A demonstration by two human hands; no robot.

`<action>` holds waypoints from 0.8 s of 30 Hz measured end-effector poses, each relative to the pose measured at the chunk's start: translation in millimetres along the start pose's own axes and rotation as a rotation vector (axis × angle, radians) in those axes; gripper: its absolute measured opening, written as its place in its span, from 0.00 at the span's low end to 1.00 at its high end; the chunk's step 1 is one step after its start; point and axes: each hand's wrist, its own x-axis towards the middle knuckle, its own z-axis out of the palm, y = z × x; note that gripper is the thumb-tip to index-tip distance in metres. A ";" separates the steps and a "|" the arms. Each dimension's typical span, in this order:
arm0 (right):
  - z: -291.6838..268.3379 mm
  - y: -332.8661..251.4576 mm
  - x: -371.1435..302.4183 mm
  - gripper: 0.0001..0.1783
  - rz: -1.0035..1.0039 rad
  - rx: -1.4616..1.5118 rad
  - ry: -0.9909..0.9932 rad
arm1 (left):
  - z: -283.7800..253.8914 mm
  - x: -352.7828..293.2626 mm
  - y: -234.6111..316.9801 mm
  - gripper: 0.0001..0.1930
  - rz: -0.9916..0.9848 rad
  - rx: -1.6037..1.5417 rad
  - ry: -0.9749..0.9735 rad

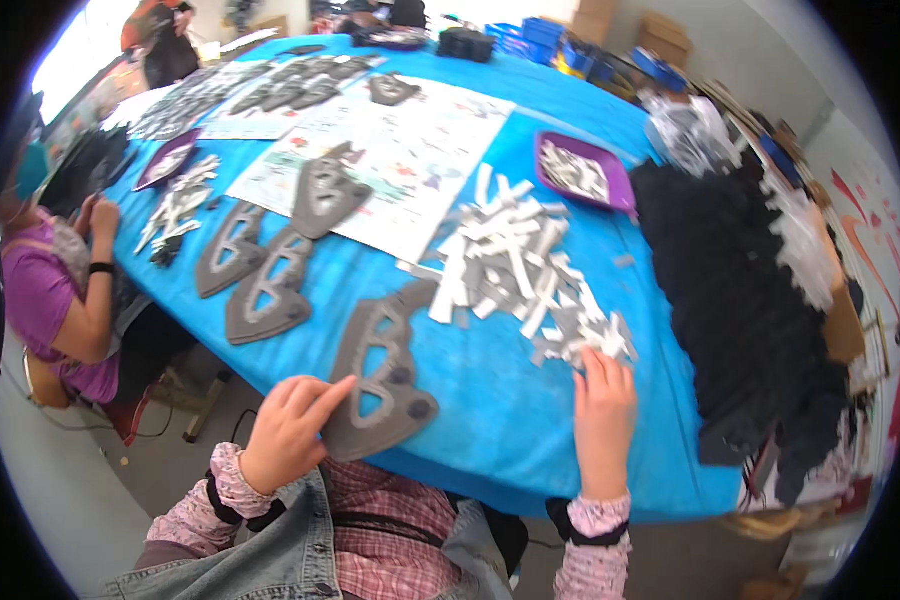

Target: The person is sorting and organizing laser-cut black shoe upper components and white foam inserts at a factory workstation.

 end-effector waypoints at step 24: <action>10.1 -1.5 -4.8 0.20 0.082 -0.066 0.029 | 42.2 -8.6 -26.3 0.17 -0.235 -1.192 0.193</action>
